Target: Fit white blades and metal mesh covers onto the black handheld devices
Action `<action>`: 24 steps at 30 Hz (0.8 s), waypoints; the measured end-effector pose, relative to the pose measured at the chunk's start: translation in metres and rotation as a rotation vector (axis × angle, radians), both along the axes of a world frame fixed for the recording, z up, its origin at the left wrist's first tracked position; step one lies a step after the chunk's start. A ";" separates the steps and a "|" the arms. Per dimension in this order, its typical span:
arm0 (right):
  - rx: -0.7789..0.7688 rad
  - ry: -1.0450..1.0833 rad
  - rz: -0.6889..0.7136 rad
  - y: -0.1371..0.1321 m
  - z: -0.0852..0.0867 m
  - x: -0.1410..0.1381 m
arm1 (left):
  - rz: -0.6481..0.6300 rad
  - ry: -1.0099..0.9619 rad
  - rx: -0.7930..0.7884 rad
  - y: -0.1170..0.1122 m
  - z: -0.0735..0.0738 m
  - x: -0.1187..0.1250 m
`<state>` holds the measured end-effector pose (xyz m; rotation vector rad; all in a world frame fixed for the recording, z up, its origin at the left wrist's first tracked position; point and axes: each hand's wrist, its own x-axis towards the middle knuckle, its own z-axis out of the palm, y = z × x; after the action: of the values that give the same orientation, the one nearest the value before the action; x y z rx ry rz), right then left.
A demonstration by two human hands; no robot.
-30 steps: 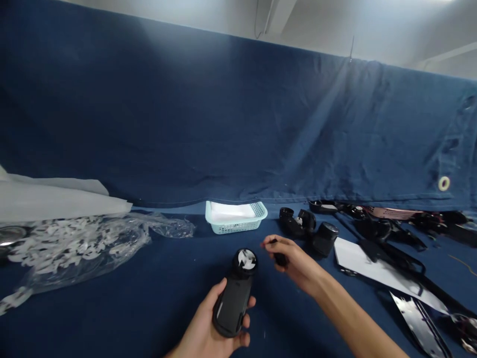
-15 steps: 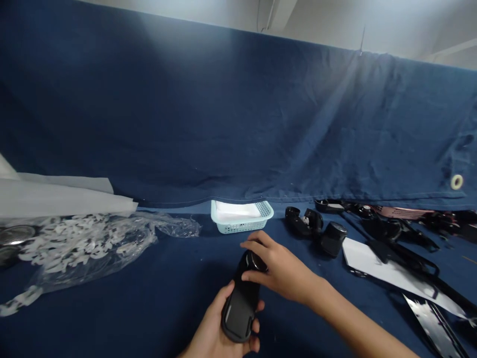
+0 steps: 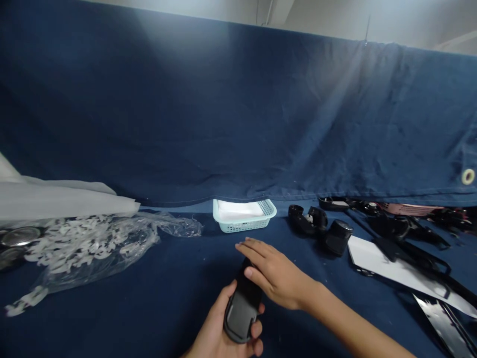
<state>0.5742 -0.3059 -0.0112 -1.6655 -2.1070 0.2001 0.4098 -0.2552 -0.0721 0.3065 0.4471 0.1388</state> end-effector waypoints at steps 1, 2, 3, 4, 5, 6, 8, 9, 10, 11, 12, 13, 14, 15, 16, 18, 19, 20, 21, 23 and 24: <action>0.009 -0.013 -0.002 0.000 -0.001 0.000 | -0.005 0.005 0.005 0.000 0.001 -0.001; 0.016 -0.026 0.001 0.000 -0.002 0.000 | -0.015 0.011 0.016 0.000 0.003 -0.001; 0.024 -0.042 0.016 0.000 -0.001 0.001 | -0.032 0.018 0.031 -0.001 0.004 -0.002; 0.032 -0.059 0.042 -0.001 -0.001 0.002 | -0.059 0.028 0.051 -0.001 0.005 -0.003; 0.040 -0.076 0.077 -0.001 0.000 0.004 | -0.091 0.040 0.073 -0.001 0.006 -0.004; 0.048 -0.093 0.111 -0.002 0.000 0.006 | -0.123 0.051 0.091 -0.002 0.007 -0.005; 0.065 -0.123 0.174 -0.005 0.001 0.011 | -0.173 0.052 0.107 -0.002 0.008 -0.008; 0.078 -0.136 0.203 -0.008 0.001 0.014 | -0.198 0.042 0.104 -0.001 0.009 -0.010; 0.097 -0.148 0.236 -0.011 0.001 0.017 | -0.234 0.028 0.096 0.000 0.009 -0.012; 0.120 -0.160 0.278 -0.015 0.001 0.020 | -0.280 0.017 0.085 0.001 0.009 -0.013; 0.141 -0.175 0.327 -0.020 0.001 0.023 | -0.334 0.013 0.077 0.001 0.009 -0.015; 0.158 -0.194 0.378 -0.025 0.002 0.025 | -0.381 0.017 0.075 0.002 0.009 -0.016; 0.165 -0.217 0.424 -0.029 0.003 0.027 | -0.419 0.026 0.074 0.002 0.009 -0.017; 0.160 -0.240 0.459 -0.034 0.005 0.029 | -0.439 0.033 0.077 0.002 0.010 -0.018; 0.149 -0.261 0.476 -0.037 0.007 0.030 | -0.444 0.031 0.088 0.001 0.011 -0.018; 0.127 -0.285 0.441 -0.043 0.011 0.031 | -0.408 0.003 0.143 -0.002 0.013 -0.016; 0.124 -0.285 0.389 -0.044 0.013 0.031 | -0.366 -0.018 0.184 -0.003 0.015 -0.015; 0.127 -0.281 0.317 -0.046 0.015 0.030 | -0.300 -0.041 0.238 -0.004 0.016 -0.014; 0.134 -0.273 0.231 -0.047 0.017 0.028 | -0.215 -0.063 0.299 -0.005 0.017 -0.013; 0.133 -0.225 0.051 -0.048 0.023 0.023 | -0.048 -0.097 0.415 -0.005 0.017 -0.012; 0.112 -0.183 -0.026 -0.049 0.026 0.019 | 0.013 -0.111 0.471 -0.004 0.017 -0.012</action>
<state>0.5934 -0.3546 0.0145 -1.6997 -2.1819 -0.0809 0.3982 -0.2595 -0.0550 0.7543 0.3023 0.2727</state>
